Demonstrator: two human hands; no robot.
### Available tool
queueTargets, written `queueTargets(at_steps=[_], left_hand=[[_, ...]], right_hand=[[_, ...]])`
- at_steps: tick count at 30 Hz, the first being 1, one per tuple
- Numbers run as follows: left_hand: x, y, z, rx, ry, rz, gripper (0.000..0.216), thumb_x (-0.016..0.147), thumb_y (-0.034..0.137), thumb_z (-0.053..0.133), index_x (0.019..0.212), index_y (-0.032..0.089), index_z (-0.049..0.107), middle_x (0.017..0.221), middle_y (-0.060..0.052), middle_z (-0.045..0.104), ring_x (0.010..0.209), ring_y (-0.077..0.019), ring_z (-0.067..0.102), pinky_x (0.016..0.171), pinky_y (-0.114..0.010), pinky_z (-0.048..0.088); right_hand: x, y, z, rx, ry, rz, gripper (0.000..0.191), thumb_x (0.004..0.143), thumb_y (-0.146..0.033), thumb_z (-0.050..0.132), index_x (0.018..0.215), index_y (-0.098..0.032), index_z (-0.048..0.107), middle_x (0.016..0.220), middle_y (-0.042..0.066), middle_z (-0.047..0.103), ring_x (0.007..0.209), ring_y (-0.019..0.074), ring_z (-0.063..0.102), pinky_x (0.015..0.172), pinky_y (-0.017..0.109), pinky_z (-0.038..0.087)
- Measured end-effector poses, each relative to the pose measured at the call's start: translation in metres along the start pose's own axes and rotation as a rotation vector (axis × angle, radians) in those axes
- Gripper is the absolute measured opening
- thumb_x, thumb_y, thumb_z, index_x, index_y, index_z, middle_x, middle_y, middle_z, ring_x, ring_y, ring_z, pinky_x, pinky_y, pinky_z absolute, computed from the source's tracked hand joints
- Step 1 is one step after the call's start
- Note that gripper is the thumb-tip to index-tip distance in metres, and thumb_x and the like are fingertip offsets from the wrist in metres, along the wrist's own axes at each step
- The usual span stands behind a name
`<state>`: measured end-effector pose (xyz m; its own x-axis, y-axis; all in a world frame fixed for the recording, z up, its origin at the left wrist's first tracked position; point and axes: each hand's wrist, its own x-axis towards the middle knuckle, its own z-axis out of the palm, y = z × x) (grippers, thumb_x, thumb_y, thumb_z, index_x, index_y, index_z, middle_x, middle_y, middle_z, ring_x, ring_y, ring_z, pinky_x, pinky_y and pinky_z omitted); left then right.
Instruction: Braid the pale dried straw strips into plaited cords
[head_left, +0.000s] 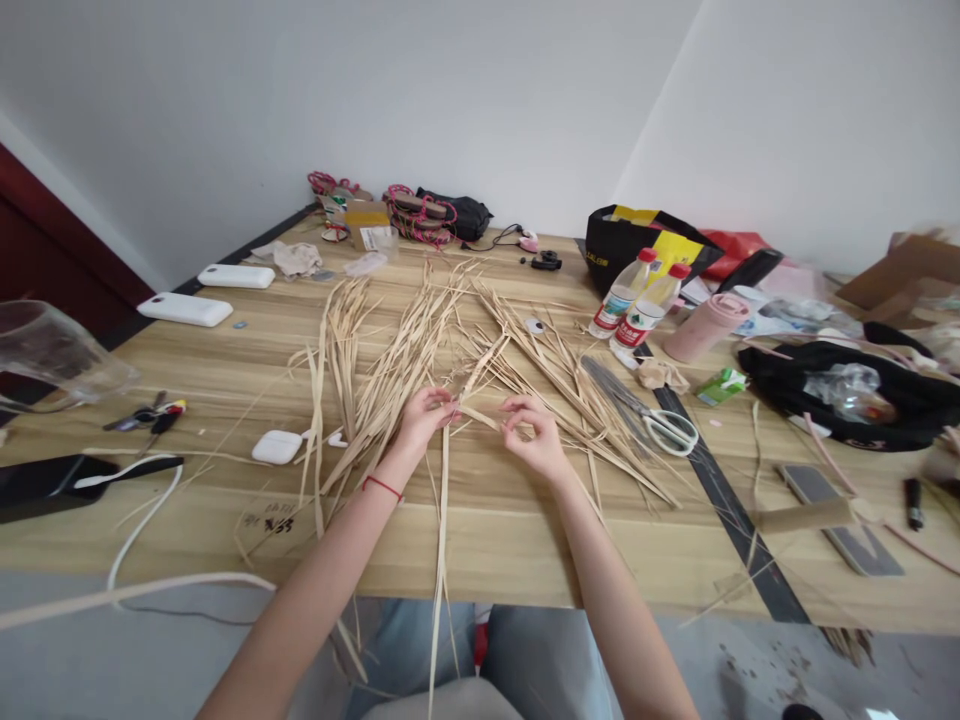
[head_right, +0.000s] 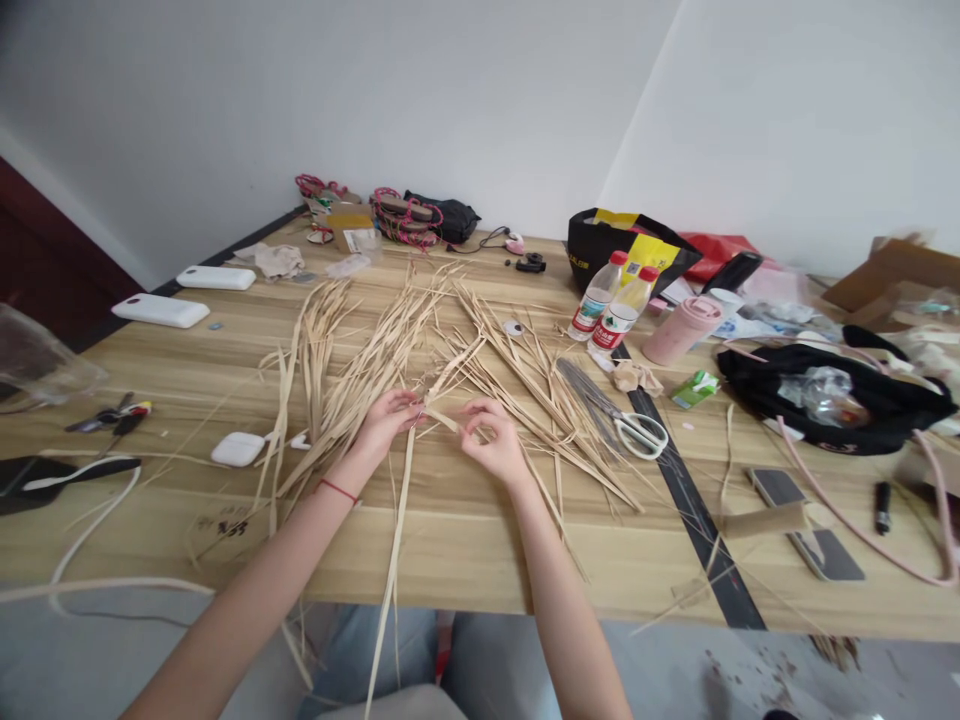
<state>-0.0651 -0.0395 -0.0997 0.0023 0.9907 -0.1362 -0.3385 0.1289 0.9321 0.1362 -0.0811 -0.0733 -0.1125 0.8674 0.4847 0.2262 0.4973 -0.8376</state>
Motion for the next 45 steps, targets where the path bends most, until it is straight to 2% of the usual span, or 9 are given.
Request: queueTargets(at_steps=[4,16,23,30,36,39,41,45], left_hand=[[0.002,-0.002,0.001,-0.001,0.042,0.026,0.04,0.056,0.017,0.08,0.088,0.014,0.056,0.087,-0.003,0.063,0.074,-0.0151,0.065,0.073,-0.035,0.057],[0.002,-0.002,0.003,0.003,0.023,0.042,0.035,0.057,0.016,0.077,0.086,0.013,0.058,0.088,-0.003,0.062,0.071,-0.0139,0.064,0.073,-0.035,0.056],[0.001,-0.003,0.003,0.035,0.001,0.049,0.037,0.058,0.016,0.077,0.09,0.014,0.06,0.097,-0.006,0.064,0.075,-0.0157,0.065,0.075,-0.037,0.055],[-0.003,-0.001,0.006,0.036,0.003,0.067,0.038,0.058,0.016,0.077,0.094,0.014,0.062,0.112,-0.009,0.062,0.081,-0.0172,0.065,0.078,-0.038,0.055],[-0.007,-0.003,0.008,0.014,-0.069,0.006,0.039,0.062,0.019,0.077,0.1,0.014,0.068,0.11,-0.009,0.067,0.083,-0.018,0.066,0.088,-0.039,0.052],[-0.006,-0.005,0.009,0.005,-0.07,-0.003,0.043,0.06,0.021,0.079,0.101,0.013,0.069,0.1,-0.008,0.071,0.078,-0.0179,0.067,0.088,-0.039,0.052],[-0.005,-0.007,0.009,-0.007,-0.069,-0.012,0.044,0.059,0.021,0.08,0.101,0.013,0.069,0.096,-0.008,0.072,0.076,-0.0174,0.067,0.087,-0.039,0.053],[-0.005,-0.012,0.01,0.0,-0.082,-0.041,0.044,0.057,0.021,0.081,0.099,0.013,0.07,0.099,-0.009,0.071,0.075,-0.0167,0.067,0.085,-0.038,0.054]], right_hand=[[-0.001,-0.006,-0.001,-0.032,-0.026,-0.056,0.013,0.07,-0.014,0.063,0.06,-0.021,0.059,0.096,0.006,0.061,0.096,0.0223,0.058,0.09,0.038,0.042],[-0.004,-0.009,0.01,-0.094,-0.065,-0.13,0.014,0.066,-0.008,0.063,0.062,-0.02,0.058,0.093,0.006,0.062,0.091,0.0213,0.06,0.085,0.037,0.046],[-0.007,0.004,0.026,-0.141,0.011,-0.1,0.011,0.071,-0.013,0.063,0.066,-0.021,0.058,0.088,0.005,0.062,0.086,0.0199,0.06,0.081,0.036,0.047],[-0.005,0.013,0.034,-0.108,0.097,0.002,0.011,0.079,-0.025,0.063,0.069,-0.021,0.062,0.083,0.005,0.063,0.083,0.0194,0.061,0.079,0.035,0.048],[-0.006,0.018,0.041,-0.119,0.145,0.051,0.016,0.081,-0.032,0.063,0.069,-0.021,0.062,0.078,0.004,0.061,0.077,0.0188,0.058,0.07,0.032,0.048],[-0.005,0.02,0.043,-0.103,0.163,0.085,0.016,0.078,-0.036,0.067,0.079,-0.02,0.063,0.078,0.003,0.062,0.072,0.0176,0.056,0.068,0.032,0.047],[-0.004,0.02,0.043,-0.065,0.198,0.107,0.023,0.076,-0.037,0.069,0.091,-0.02,0.062,0.081,0.003,0.063,0.071,0.017,0.056,0.068,0.032,0.047],[-0.002,0.021,0.04,0.007,0.169,0.101,0.034,0.078,-0.034,0.067,0.109,-0.021,0.062,0.084,0.004,0.065,0.075,0.0174,0.058,0.072,0.032,0.049]])
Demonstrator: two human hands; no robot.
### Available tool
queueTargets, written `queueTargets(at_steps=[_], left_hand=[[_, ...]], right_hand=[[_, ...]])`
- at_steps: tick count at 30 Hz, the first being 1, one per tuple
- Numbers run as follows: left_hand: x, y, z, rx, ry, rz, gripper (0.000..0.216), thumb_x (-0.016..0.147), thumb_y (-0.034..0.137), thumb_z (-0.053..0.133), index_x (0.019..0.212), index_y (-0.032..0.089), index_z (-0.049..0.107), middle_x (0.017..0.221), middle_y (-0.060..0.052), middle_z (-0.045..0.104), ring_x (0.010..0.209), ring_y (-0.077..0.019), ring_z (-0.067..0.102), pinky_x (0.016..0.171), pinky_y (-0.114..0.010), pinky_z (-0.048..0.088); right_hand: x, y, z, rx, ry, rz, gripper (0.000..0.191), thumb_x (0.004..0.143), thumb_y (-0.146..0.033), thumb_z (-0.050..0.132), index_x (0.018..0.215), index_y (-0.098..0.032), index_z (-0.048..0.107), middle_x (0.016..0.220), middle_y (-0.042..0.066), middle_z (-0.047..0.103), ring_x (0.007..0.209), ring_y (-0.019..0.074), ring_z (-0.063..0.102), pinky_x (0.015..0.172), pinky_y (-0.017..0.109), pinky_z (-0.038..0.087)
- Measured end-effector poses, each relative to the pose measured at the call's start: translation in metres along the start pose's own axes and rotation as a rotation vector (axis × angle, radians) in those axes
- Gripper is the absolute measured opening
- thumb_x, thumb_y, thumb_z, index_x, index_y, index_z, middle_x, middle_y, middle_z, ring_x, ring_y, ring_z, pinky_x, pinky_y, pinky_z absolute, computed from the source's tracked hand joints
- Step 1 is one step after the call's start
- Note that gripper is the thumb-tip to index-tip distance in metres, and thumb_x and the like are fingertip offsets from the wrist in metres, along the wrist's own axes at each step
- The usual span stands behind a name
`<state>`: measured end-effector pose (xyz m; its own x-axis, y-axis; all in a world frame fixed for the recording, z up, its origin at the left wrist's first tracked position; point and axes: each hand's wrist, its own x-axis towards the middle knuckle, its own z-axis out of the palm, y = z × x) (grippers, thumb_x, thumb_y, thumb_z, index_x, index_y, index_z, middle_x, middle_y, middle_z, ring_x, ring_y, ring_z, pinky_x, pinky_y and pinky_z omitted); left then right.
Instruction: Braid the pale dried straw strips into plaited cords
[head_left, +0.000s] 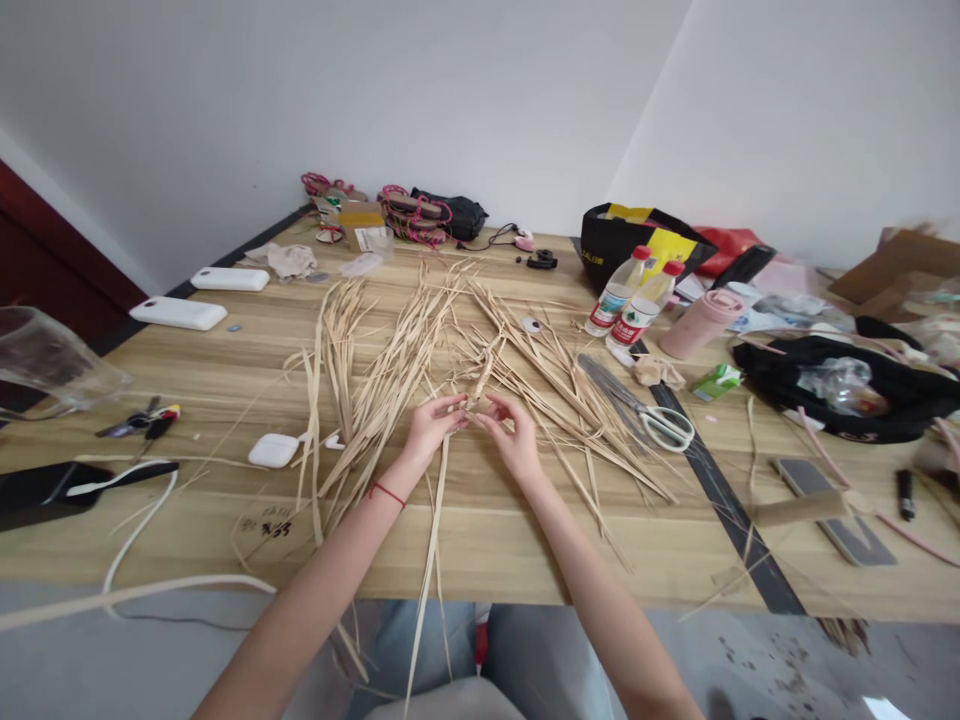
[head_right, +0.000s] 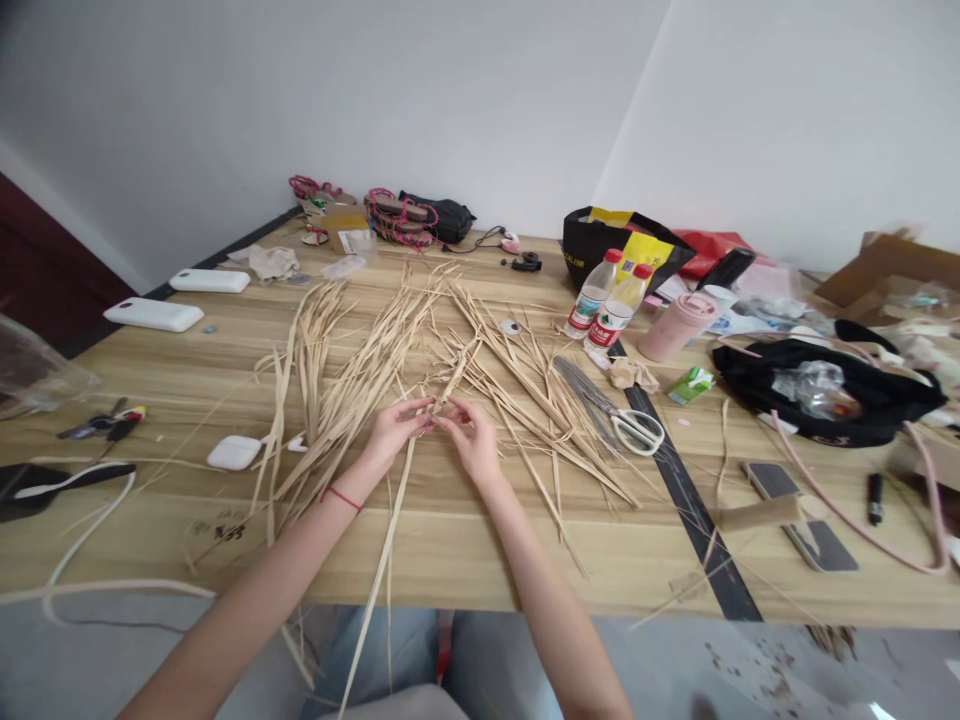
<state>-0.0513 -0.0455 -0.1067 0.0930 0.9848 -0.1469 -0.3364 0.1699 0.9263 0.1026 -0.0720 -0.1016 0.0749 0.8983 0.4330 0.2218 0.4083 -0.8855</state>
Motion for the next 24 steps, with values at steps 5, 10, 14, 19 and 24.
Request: queueTargets(at_steps=[5,10,14,19,24], left_hand=[[-0.001,-0.003,0.002,0.025,-0.008,0.0,0.044,0.057,0.023,0.082,0.098,0.012,0.07,0.101,-0.01,0.071,0.076,-0.0179,0.068,0.081,-0.038,0.056],[-0.003,-0.003,0.002,0.026,-0.027,0.005,0.041,0.058,0.023,0.082,0.096,0.013,0.071,0.103,-0.011,0.07,0.077,-0.0186,0.068,0.081,-0.039,0.056],[-0.003,-0.003,0.003,0.048,-0.058,-0.009,0.038,0.06,0.022,0.081,0.095,0.014,0.071,0.105,-0.011,0.07,0.074,-0.0174,0.068,0.079,-0.039,0.057],[-0.005,-0.002,0.005,0.114,-0.095,-0.027,0.038,0.063,0.021,0.079,0.099,0.014,0.07,0.1,-0.011,0.071,0.073,-0.0182,0.068,0.077,-0.037,0.057],[-0.007,0.001,0.009,0.163,-0.156,-0.027,0.039,0.063,0.021,0.078,0.1,0.014,0.069,0.108,-0.012,0.069,0.075,-0.0183,0.068,0.074,-0.036,0.057]], right_hand=[[0.003,0.001,-0.006,-0.002,-0.089,0.001,0.024,0.081,-0.034,0.063,0.102,-0.024,0.069,0.09,0.006,0.07,0.081,0.0196,0.062,0.077,0.035,0.05],[0.006,0.001,-0.012,0.004,-0.14,-0.04,0.021,0.086,-0.032,0.056,0.101,-0.026,0.07,0.1,0.007,0.071,0.095,0.0216,0.063,0.086,0.038,0.049],[0.008,-0.001,-0.016,-0.032,-0.123,-0.056,0.019,0.087,-0.032,0.056,0.097,-0.025,0.071,0.098,0.007,0.07,0.094,0.0218,0.063,0.088,0.039,0.048],[0.01,-0.001,-0.02,-0.013,-0.126,-0.036,0.017,0.084,-0.033,0.06,0.092,-0.023,0.071,0.093,0.007,0.07,0.089,0.0209,0.063,0.082,0.036,0.05],[0.015,0.002,-0.027,0.014,-0.103,-0.03,0.015,0.081,-0.034,0.063,0.08,-0.022,0.071,0.085,0.006,0.068,0.085,0.0207,0.063,0.08,0.036,0.049]])
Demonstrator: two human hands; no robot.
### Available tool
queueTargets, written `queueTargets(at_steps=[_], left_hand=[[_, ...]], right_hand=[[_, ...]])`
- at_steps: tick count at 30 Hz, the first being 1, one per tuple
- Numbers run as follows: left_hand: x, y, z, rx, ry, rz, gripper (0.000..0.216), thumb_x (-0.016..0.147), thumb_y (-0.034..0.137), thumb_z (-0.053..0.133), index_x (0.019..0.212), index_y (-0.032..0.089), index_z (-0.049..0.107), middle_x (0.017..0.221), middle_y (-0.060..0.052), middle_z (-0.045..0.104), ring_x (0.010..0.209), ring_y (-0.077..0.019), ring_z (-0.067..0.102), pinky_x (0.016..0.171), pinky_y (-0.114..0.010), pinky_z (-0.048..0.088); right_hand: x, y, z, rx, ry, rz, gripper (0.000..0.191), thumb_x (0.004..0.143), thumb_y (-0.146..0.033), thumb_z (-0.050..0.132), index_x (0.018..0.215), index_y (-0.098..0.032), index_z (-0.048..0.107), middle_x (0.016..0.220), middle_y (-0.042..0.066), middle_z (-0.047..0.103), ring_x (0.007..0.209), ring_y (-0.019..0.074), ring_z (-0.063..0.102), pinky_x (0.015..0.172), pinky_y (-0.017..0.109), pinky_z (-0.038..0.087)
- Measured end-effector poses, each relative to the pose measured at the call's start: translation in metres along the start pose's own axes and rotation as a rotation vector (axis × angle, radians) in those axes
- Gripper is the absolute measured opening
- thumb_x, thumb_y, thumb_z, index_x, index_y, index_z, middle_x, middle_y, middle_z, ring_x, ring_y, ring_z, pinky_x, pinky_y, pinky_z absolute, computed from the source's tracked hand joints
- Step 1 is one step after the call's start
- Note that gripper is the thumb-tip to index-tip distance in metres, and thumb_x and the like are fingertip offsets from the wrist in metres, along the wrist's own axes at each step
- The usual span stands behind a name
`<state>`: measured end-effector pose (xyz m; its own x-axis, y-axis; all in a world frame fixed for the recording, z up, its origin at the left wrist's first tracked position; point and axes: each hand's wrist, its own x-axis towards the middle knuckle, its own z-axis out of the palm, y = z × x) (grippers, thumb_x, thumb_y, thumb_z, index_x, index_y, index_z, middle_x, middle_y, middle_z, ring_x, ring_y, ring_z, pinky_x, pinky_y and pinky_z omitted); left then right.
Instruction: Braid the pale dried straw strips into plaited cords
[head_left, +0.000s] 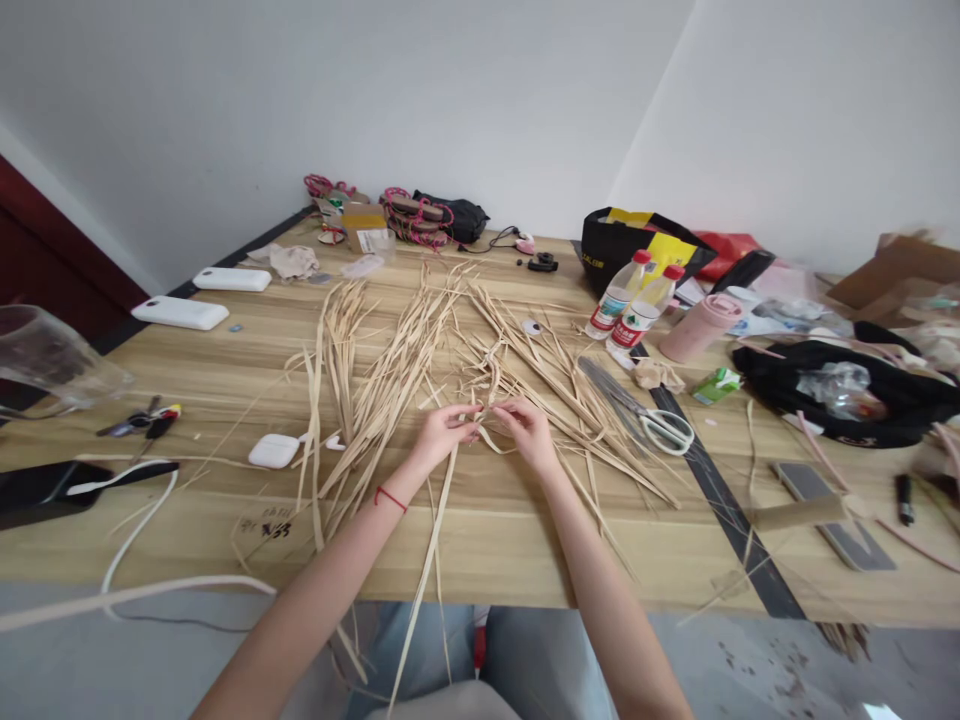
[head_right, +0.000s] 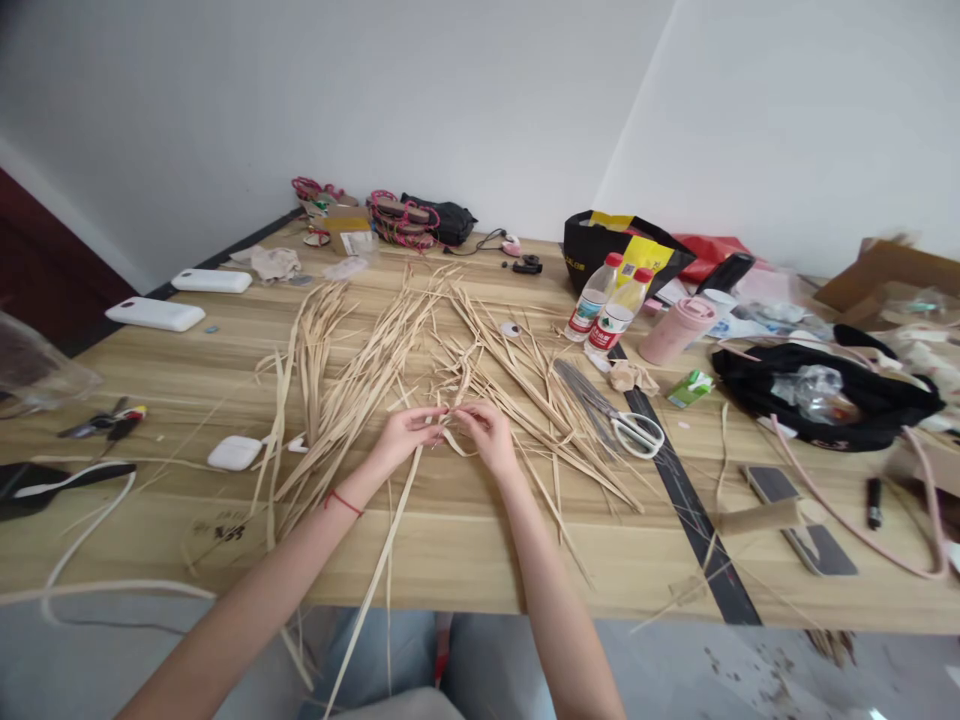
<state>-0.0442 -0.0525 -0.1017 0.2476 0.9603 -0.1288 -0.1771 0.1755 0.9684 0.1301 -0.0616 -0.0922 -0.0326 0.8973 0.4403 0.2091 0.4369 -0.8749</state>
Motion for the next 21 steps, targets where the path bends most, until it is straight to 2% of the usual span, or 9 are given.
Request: queueTargets(at_steps=[5,11,17,21], left_hand=[[0.001,0.004,-0.002,0.094,-0.03,0.079,0.039,0.065,0.027,0.078,0.101,0.015,0.07,0.109,-0.011,0.069,0.08,-0.0189,0.067,0.076,-0.035,0.056],[0.008,0.008,-0.019,0.07,0.121,0.142,0.032,0.074,0.042,0.068,0.091,0.015,0.07,0.099,-0.01,0.07,0.079,-0.0195,0.067,0.078,-0.036,0.055],[0.011,0.005,-0.021,0.019,0.155,0.124,0.036,0.066,0.037,0.076,0.09,0.013,0.064,0.086,-0.007,0.069,0.075,-0.0188,0.067,0.079,-0.037,0.053],[0.013,-0.001,-0.02,0.084,0.171,0.122,0.04,0.061,0.031,0.079,0.092,0.015,0.061,0.089,-0.005,0.066,0.076,-0.0178,0.066,0.078,-0.036,0.053]], right_hand=[[0.001,0.002,-0.005,0.053,0.039,0.053,0.019,0.083,-0.037,0.06,0.078,-0.02,0.068,0.083,0.006,0.069,0.084,0.0207,0.064,0.081,0.037,0.05],[0.0,0.0,-0.006,0.175,0.01,0.126,0.023,0.085,-0.041,0.056,0.082,-0.02,0.066,0.082,0.006,0.071,0.079,0.0202,0.066,0.075,0.036,0.053],[-0.001,0.002,-0.002,0.183,0.026,0.137,0.026,0.085,-0.045,0.055,0.083,-0.02,0.064,0.084,0.006,0.07,0.079,0.0198,0.067,0.075,0.036,0.055],[-0.001,0.011,0.005,0.161,0.013,0.129,0.026,0.083,-0.046,0.058,0.084,-0.021,0.063,0.084,0.006,0.07,0.079,0.0198,0.066,0.077,0.037,0.054]])
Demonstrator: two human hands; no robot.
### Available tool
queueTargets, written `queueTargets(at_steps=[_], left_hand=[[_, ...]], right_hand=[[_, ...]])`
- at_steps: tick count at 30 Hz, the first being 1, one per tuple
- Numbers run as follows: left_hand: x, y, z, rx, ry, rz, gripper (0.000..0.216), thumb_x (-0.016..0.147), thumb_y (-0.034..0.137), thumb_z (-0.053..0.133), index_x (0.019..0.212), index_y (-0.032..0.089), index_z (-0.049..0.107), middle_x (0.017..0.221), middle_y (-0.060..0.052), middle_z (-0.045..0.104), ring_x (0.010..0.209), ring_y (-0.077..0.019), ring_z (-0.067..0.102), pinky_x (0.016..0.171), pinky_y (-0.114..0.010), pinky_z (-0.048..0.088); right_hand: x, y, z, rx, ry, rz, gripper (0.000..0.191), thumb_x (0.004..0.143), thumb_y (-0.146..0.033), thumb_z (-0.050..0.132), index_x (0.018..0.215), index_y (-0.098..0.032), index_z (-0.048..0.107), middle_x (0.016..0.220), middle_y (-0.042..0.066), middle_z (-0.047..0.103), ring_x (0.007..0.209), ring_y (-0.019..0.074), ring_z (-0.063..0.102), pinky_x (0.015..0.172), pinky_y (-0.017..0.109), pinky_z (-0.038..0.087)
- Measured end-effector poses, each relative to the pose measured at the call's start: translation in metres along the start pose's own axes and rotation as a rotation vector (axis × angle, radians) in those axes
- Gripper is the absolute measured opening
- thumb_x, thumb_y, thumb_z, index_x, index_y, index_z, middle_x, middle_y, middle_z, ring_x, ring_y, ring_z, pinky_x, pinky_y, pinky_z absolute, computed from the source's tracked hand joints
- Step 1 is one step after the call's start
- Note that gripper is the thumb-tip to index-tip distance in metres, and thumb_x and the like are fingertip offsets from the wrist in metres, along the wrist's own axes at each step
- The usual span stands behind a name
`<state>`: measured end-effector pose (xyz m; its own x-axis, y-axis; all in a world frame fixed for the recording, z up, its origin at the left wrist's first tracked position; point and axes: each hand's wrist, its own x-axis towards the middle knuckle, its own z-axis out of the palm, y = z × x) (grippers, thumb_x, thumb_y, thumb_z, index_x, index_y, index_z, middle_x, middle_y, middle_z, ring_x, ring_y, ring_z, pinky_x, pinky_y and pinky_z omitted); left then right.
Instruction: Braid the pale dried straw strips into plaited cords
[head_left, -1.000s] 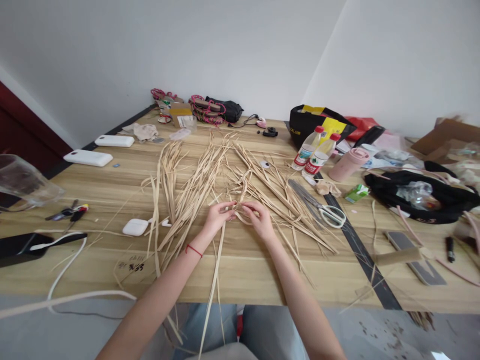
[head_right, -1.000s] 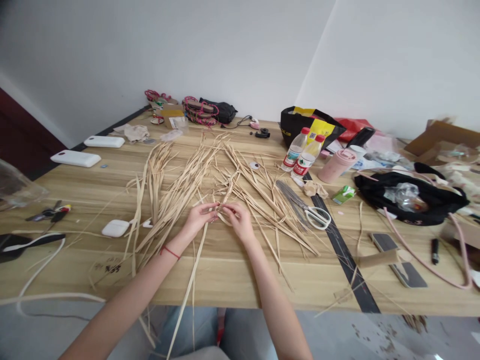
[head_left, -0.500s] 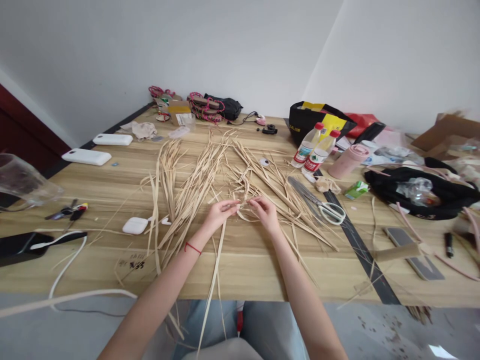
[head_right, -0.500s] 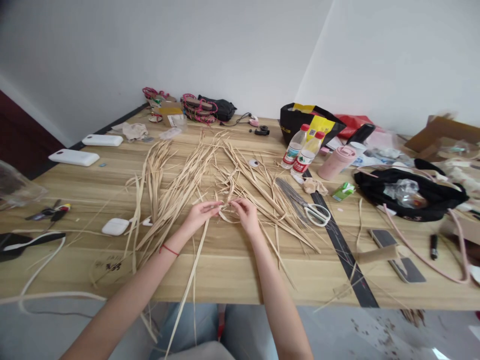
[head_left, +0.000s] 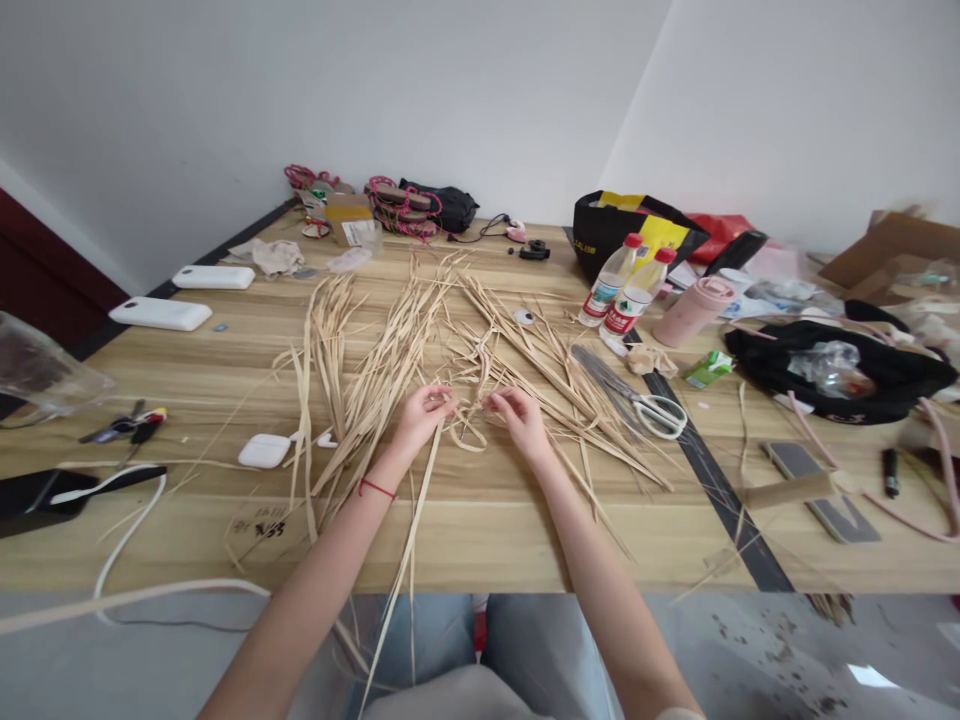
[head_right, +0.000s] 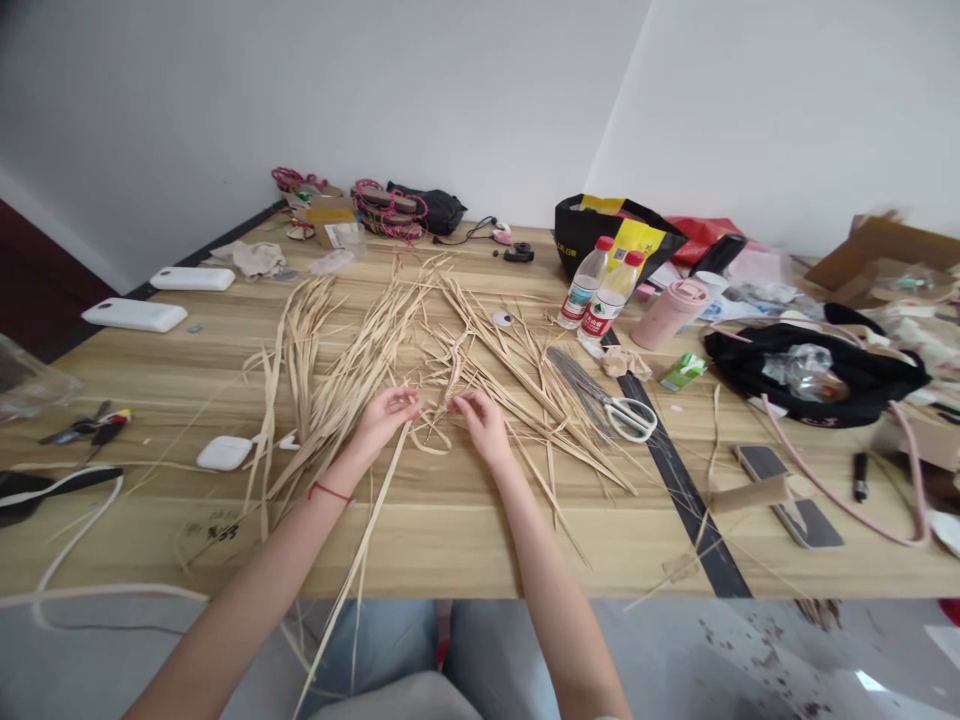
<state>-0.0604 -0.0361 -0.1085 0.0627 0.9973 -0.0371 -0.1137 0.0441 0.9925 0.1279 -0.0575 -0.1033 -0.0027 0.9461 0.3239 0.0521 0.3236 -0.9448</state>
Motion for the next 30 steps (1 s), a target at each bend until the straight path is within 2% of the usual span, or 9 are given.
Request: queueTargets(at_steps=[7,11,15,19,23,27,30], left_hand=[[-0.003,0.002,0.006,-0.045,-0.014,-0.055,0.043,0.063,0.032,0.078,0.097,0.016,0.057,0.102,-0.007,0.061,0.083,-0.0181,0.064,0.074,-0.036,0.055],[-0.003,-0.001,0.004,0.025,-0.096,-0.045,0.061,0.06,0.028,0.08,0.113,0.019,0.052,0.096,-0.005,0.061,0.087,-0.0183,0.063,0.075,-0.032,0.054],[-0.001,-0.007,-0.001,0.087,-0.175,-0.01,0.071,0.058,0.019,0.08,0.121,0.022,0.047,0.107,-0.008,0.059,0.098,-0.0202,0.06,0.074,-0.03,0.054],[0.0,-0.008,-0.003,0.103,-0.235,0.057,0.066,0.061,0.013,0.076,0.12,0.023,0.048,0.124,-0.011,0.052,0.1,-0.0194,0.06,0.077,-0.032,0.055],[-0.001,-0.006,-0.002,0.121,-0.271,0.126,0.058,0.065,0.01,0.071,0.118,0.023,0.051,0.135,-0.012,0.043,0.102,-0.0187,0.06,0.081,-0.033,0.055],[-0.002,-0.006,0.0,0.14,-0.29,0.143,0.057,0.068,0.011,0.069,0.12,0.024,0.05,0.138,-0.011,0.04,0.103,-0.0179,0.059,0.08,-0.03,0.056],[-0.003,-0.006,0.001,0.158,-0.315,0.148,0.055,0.071,0.013,0.068,0.121,0.024,0.048,0.138,-0.012,0.04,0.103,-0.0172,0.058,0.082,-0.03,0.055]], right_hand=[[-0.001,0.006,0.005,-0.066,-0.018,-0.01,0.024,0.08,-0.043,0.062,0.085,-0.02,0.064,0.087,0.006,0.069,0.082,0.0205,0.066,0.079,0.037,0.053],[-0.003,0.003,0.007,-0.038,-0.019,-0.022,0.02,0.085,-0.041,0.055,0.086,-0.021,0.058,0.086,0.005,0.068,0.085,0.02,0.066,0.082,0.037,0.053],[-0.004,0.001,0.011,0.013,-0.014,-0.029,0.016,0.089,-0.04,0.048,0.087,-0.024,0.049,0.089,0.004,0.068,0.089,0.02,0.067,0.085,0.037,0.052],[-0.004,0.0,0.012,-0.066,0.002,-0.061,0.013,0.092,-0.037,0.043,0.089,-0.025,0.046,0.088,0.004,0.069,0.089,0.0201,0.066,0.086,0.037,0.049],[-0.004,0.001,0.012,-0.131,0.001,-0.042,0.012,0.093,-0.036,0.039,0.091,-0.025,0.044,0.088,0.004,0.07,0.075,0.018,0.064,0.076,0.035,0.05],[-0.004,0.005,0.012,-0.05,-0.024,0.004,0.013,0.093,-0.038,0.04,0.093,-0.026,0.04,0.087,0.003,0.069,0.068,0.0168,0.063,0.066,0.032,0.051],[-0.003,0.008,0.011,0.037,-0.042,0.043,0.019,0.088,-0.041,0.05,0.094,-0.026,0.039,0.088,0.003,0.068,0.075,0.0176,0.066,0.068,0.032,0.053]])
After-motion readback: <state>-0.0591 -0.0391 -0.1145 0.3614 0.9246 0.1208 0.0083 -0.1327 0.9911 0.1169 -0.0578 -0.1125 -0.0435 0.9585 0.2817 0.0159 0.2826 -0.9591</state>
